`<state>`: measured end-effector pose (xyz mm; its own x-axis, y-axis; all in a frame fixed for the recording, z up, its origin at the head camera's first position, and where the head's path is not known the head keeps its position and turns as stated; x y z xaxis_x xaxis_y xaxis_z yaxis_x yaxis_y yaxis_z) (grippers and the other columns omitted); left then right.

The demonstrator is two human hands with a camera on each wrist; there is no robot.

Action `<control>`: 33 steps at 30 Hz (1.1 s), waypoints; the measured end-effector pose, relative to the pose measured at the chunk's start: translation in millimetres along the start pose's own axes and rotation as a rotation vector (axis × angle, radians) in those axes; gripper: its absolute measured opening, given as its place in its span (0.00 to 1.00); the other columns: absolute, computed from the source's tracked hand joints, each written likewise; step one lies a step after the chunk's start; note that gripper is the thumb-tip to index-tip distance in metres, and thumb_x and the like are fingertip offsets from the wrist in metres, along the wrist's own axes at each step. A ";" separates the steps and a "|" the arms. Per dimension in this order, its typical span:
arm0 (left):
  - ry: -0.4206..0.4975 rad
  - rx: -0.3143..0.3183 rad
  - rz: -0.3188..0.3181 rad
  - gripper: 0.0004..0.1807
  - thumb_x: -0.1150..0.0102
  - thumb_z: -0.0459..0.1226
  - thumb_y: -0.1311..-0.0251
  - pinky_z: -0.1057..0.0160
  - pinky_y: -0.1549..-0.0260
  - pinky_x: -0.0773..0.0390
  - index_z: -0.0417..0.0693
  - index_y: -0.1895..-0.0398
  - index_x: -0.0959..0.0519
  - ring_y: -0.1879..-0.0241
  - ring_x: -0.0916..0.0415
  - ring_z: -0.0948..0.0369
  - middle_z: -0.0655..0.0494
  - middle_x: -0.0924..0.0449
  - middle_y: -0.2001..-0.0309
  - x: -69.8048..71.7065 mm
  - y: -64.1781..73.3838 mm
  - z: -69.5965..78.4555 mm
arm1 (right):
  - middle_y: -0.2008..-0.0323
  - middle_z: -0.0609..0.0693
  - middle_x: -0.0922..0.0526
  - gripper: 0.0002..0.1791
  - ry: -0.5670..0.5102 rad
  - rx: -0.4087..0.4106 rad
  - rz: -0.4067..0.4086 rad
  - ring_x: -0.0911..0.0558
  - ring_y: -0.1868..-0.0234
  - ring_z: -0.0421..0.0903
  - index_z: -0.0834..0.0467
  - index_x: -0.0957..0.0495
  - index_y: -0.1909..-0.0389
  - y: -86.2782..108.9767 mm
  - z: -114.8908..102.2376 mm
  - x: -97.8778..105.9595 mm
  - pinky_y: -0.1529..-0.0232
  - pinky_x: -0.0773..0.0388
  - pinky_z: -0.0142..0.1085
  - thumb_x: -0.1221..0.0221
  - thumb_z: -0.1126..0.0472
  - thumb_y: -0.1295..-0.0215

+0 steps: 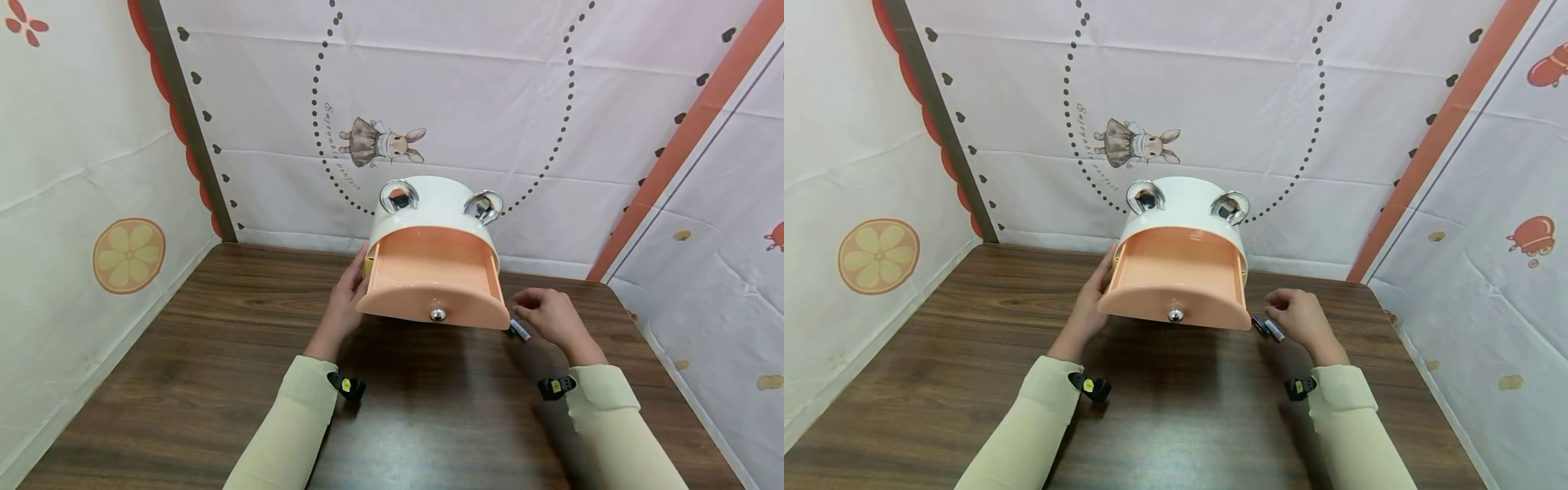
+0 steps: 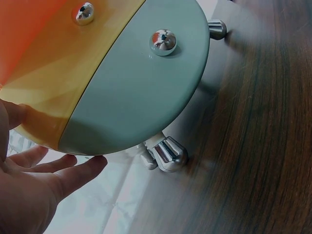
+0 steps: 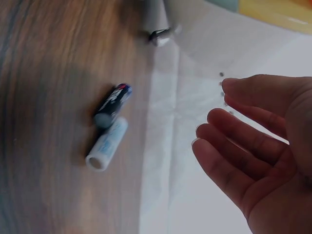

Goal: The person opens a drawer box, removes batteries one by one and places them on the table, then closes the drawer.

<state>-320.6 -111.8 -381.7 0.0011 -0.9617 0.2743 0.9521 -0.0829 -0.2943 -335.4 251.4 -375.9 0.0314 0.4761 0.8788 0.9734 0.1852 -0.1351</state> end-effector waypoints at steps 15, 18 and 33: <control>-0.016 0.008 -0.008 0.31 0.59 0.40 0.26 0.45 0.36 0.33 0.55 0.22 0.51 0.30 0.38 0.47 0.45 0.47 0.25 2.3 9.0 21.9 | 0.57 0.59 0.15 0.14 -0.044 0.044 0.084 0.16 0.58 0.55 0.61 0.18 0.50 8.3 -26.1 16.9 0.61 0.18 0.48 0.39 0.60 0.35; -0.010 0.012 -0.010 0.31 0.58 0.40 0.26 0.45 0.36 0.33 0.55 0.22 0.51 0.30 0.39 0.47 0.46 0.47 0.25 2.3 9.1 22.4 | 0.58 0.59 0.14 0.15 -0.058 0.052 0.099 0.16 0.58 0.55 0.61 0.19 0.50 8.9 -29.4 19.2 0.61 0.18 0.48 0.38 0.60 0.36; -0.016 0.014 -0.009 0.31 0.59 0.40 0.26 0.45 0.36 0.33 0.55 0.22 0.52 0.30 0.39 0.47 0.46 0.46 0.25 2.4 9.5 22.4 | 0.60 0.57 0.14 0.15 -0.109 0.144 0.176 0.15 0.62 0.53 0.60 0.18 0.50 11.4 -47.7 28.0 0.63 0.18 0.37 0.37 0.60 0.37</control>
<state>-304.7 -109.1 -363.3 -0.0027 -0.9566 0.2914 0.9562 -0.0877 -0.2792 -312.7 225.9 -331.0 0.1650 0.6003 0.7826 0.9125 0.2081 -0.3521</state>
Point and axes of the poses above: each hand's wrist, its own y-axis away from the middle knuckle, its own x-axis out of the back of the hand, z = x × y, the point moved 6 cm from there along -y, towards the middle knuckle
